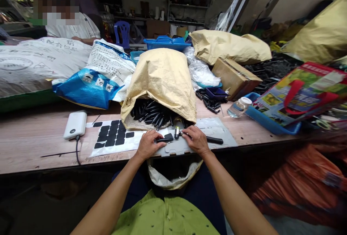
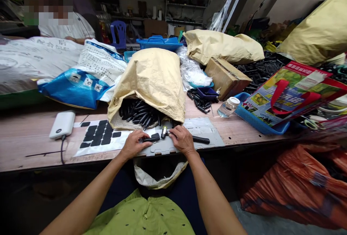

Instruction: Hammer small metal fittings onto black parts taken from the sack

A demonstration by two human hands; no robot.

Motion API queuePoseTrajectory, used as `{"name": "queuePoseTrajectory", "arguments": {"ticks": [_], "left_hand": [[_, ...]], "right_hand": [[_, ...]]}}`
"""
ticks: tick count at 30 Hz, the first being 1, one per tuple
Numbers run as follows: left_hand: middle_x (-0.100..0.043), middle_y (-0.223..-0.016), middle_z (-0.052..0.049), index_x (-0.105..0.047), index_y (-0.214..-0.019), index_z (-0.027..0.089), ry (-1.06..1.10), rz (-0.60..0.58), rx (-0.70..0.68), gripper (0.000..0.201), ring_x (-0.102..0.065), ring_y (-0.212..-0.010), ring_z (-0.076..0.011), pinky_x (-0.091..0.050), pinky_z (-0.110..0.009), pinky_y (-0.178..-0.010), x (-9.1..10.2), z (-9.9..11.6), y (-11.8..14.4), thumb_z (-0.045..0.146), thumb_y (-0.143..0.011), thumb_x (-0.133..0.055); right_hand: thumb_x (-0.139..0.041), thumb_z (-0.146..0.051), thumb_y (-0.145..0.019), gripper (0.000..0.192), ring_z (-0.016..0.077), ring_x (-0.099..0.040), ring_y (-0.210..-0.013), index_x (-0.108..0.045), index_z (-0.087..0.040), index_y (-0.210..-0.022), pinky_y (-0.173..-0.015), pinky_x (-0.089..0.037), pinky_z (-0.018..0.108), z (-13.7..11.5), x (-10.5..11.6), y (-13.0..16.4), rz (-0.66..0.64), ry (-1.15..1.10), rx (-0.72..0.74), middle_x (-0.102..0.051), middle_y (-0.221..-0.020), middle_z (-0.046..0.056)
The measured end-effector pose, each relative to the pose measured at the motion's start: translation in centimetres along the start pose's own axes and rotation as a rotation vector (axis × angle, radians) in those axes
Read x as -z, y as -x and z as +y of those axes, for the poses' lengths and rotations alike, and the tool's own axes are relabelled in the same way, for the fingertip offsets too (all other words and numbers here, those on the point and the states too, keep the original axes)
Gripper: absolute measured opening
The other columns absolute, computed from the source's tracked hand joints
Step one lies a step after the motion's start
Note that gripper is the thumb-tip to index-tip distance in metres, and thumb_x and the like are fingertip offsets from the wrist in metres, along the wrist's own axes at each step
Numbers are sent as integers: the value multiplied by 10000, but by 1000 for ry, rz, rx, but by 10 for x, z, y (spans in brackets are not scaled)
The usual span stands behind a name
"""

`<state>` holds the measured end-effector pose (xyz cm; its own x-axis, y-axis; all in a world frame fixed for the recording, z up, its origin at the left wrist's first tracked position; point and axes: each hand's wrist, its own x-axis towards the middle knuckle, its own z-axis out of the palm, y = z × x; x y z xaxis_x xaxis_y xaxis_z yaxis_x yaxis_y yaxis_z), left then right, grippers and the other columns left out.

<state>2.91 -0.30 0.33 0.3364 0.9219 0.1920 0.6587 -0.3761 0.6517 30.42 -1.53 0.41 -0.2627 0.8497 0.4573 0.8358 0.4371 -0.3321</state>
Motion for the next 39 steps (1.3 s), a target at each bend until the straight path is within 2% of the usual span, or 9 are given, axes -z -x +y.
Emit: {"name": "queuePoseTrajectory", "arguments": {"ticks": [5,9,12,15,20,25,30,35,39], "left_hand": [[-677,-882,-15,-755,-925,247,46,-18,32,230,-605,-910,-210,-432,-341,-851,4,-1,-2,390,-759,-826],[-676,-855,-9,-756,-901,246,56,0,45,221,-602,-887,-204,-431,-335,-833,3,1,-2,383,-747,-835],[-673,-838,-8,-764,-889,246,52,9,55,212,-599,-872,-201,-428,-329,-818,2,1,-2,372,-738,-843],[-673,-836,-7,-771,-876,246,77,19,48,182,-598,-878,-195,-423,-322,-817,2,1,-2,352,-747,-844],[-634,-835,-7,-761,-842,237,79,20,48,185,-582,-874,-187,-407,-305,-779,3,1,-1,391,-767,-832],[-599,-796,-2,-736,-772,225,36,17,43,195,-559,-847,-186,-387,-301,-751,1,-1,-1,403,-778,-816],[-652,-834,3,-771,-856,243,103,38,38,166,-584,-884,-184,-403,-308,-811,0,0,-1,310,-733,-860],[-658,-828,2,-775,-848,246,83,38,66,165,-585,-876,-189,-404,-313,-800,0,1,-1,319,-725,-858],[-653,-837,2,-761,-858,243,62,28,63,182,-582,-878,-194,-409,-322,-820,1,1,-1,317,-717,-850]], "right_hand": [[-562,-261,-974,220,225,-606,-928,-726,-274,-1120,-847,-513,370,-2,9,-4,53,-41,23,-674,-966,58],[-522,-269,-1002,257,229,-628,-985,-696,-276,-1190,-909,-524,382,-24,22,-12,154,-156,-8,-677,-1029,73],[-512,-265,-1010,263,210,-646,-941,-683,-259,-1209,-867,-540,346,-49,25,-18,97,-276,17,-679,-993,70],[-505,-269,-1016,253,204,-648,-910,-690,-263,-1188,-840,-538,331,-70,21,-20,9,-285,36,-681,-948,63],[-500,-258,-1021,256,203,-644,-908,-691,-260,-1191,-833,-530,319,-86,13,-17,-9,-251,45,-672,-937,66],[-533,-211,-996,241,203,-641,-911,-705,-262,-1157,-823,-522,305,-88,10,-15,-98,-147,71,-683,-940,62],[-519,-236,-1011,232,194,-640,-902,-694,-247,-1164,-827,-515,300,-85,17,-13,0,-172,4,-668,-917,55],[-548,-195,-985,210,193,-647,-894,-708,-236,-1114,-806,-511,292,-81,20,-8,-51,-181,17,-677,-921,48],[-552,-218,-985,219,193,-648,-903,-707,-240,-1138,-805,-510,295,-64,29,-10,-2,-191,-26,-676,-928,47]]}}
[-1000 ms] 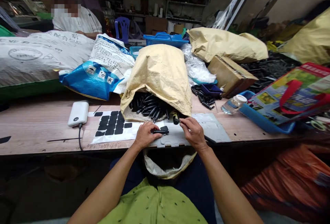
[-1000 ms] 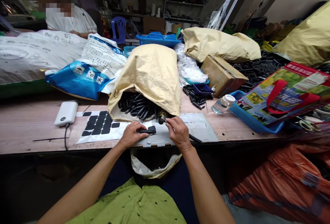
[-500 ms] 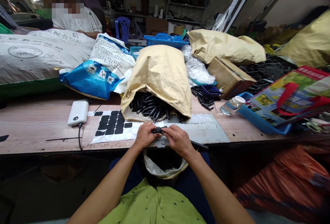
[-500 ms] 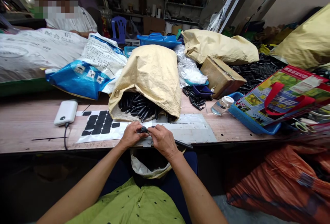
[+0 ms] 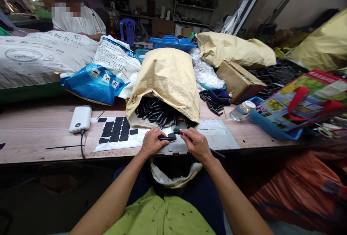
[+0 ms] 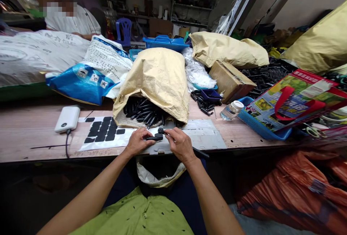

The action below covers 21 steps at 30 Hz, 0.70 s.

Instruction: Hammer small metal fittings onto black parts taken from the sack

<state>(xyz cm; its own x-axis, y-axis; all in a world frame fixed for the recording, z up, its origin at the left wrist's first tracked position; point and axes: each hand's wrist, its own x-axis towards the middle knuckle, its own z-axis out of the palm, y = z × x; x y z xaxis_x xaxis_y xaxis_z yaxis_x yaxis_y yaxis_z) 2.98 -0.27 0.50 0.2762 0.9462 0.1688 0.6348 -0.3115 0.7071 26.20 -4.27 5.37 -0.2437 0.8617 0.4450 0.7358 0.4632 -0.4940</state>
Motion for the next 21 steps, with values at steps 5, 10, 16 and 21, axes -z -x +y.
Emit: {"name": "queuePoseTrajectory", "arguments": {"ticks": [5,10,16,21], "left_hand": [[-653,-862,2,-717,-851,226,-18,-23,13,223,-579,-874,-200,-409,-331,-823,2,1,0,285,-681,-849],[-647,-859,6,-694,-831,223,-16,-23,-3,223,-575,-865,-197,-408,-328,-808,1,0,-1,267,-670,-842],[-652,-839,-9,-668,-840,209,-8,15,-58,182,-576,-822,-194,-420,-330,-783,6,6,5,309,-759,-797],[-697,-947,-50,-656,-1031,216,103,-188,-303,198,-627,-884,-188,-459,-309,-810,5,35,50,389,-942,-618]], "right_hand": [[-617,-215,-935,201,198,-640,-922,-735,-265,-1090,-835,-512,318,53,13,0,-59,62,18,-681,-942,40],[-628,-202,-913,210,203,-612,-899,-756,-270,-1064,-818,-502,334,89,4,4,-114,46,35,-672,-919,38],[-652,-221,-891,200,212,-588,-898,-759,-276,-1051,-812,-469,345,84,-4,9,-27,111,-12,-673,-931,38],[-658,-225,-876,187,211,-584,-897,-750,-269,-1032,-815,-461,342,84,-4,10,-21,122,-31,-675,-931,35]]}}
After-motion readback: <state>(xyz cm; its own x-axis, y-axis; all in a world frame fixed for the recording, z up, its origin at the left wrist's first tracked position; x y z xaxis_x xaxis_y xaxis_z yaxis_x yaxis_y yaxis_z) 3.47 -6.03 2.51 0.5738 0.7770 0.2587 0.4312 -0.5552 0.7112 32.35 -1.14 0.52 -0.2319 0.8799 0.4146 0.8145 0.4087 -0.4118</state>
